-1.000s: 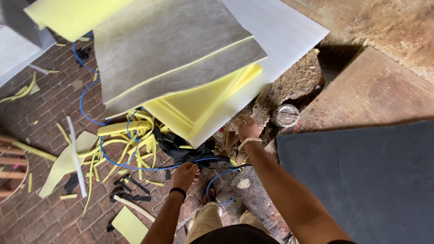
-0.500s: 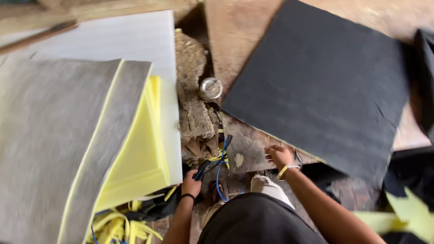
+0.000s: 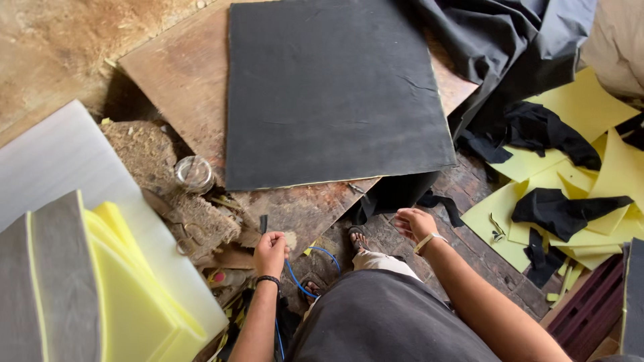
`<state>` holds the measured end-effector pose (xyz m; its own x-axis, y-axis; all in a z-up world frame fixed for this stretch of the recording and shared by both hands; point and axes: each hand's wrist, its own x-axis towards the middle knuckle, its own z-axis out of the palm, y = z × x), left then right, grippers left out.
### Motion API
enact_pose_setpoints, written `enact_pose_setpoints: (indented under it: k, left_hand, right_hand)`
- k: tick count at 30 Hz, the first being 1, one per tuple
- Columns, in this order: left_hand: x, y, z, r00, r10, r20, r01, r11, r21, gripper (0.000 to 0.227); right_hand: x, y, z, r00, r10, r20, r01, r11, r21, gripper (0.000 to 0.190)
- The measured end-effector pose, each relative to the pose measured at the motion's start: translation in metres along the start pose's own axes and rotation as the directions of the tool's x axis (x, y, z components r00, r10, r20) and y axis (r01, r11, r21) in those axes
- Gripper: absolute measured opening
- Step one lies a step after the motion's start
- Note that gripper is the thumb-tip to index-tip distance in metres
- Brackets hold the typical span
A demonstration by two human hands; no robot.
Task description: The person cuts a black fabric sheet with shears, places a yellow foam sheet on a workbench, sprays adhesive onto the foam, and then lays the black fabric over the foam, smoothing and trimming the edges. The person handles foam, fabric, shears, and a spray gun during the process.
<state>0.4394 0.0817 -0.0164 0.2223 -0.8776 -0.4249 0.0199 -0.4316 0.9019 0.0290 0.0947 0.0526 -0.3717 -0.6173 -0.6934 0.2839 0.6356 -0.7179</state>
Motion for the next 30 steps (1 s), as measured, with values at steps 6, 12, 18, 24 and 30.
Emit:
enact_pose_setpoints:
  k: [6, 12, 18, 24, 30]
  left_hand:
    - [-0.006, 0.040, 0.046, 0.990, -0.122, 0.070, 0.125, 0.992, -0.027, 0.019]
    - [-0.010, 0.060, 0.075, 0.972, -0.212, 0.100, 0.216, 0.976, -0.035, 0.025]
    - [0.004, 0.076, 0.091, 0.947, -0.306, 0.094, 0.319, 0.924, -0.212, 0.034]
    - [0.072, 0.100, 0.107, 0.966, -0.248, 0.079, 0.233, 0.689, -0.686, 0.057]
    - [0.089, 0.182, 0.068, 0.958, -0.219, -0.187, -0.046, 0.524, -0.851, 0.050]
  right_hand:
    - [0.074, -0.035, -0.025, 1.000, -0.020, -0.007, 0.021, 0.980, 0.200, 0.047]
    - [0.147, -0.067, -0.014, 0.973, 0.223, 0.051, -0.226, 0.904, 0.363, 0.069]
    - [0.129, -0.122, 0.026, 0.984, 0.057, 0.171, -0.144, 0.815, 0.561, 0.042]
    - [0.038, -0.221, 0.034, 0.972, -0.199, 0.127, 0.193, 0.980, 0.056, 0.033]
    - [-0.036, -0.231, -0.004, 0.740, -0.667, 0.085, 0.670, 0.722, -0.170, 0.038]
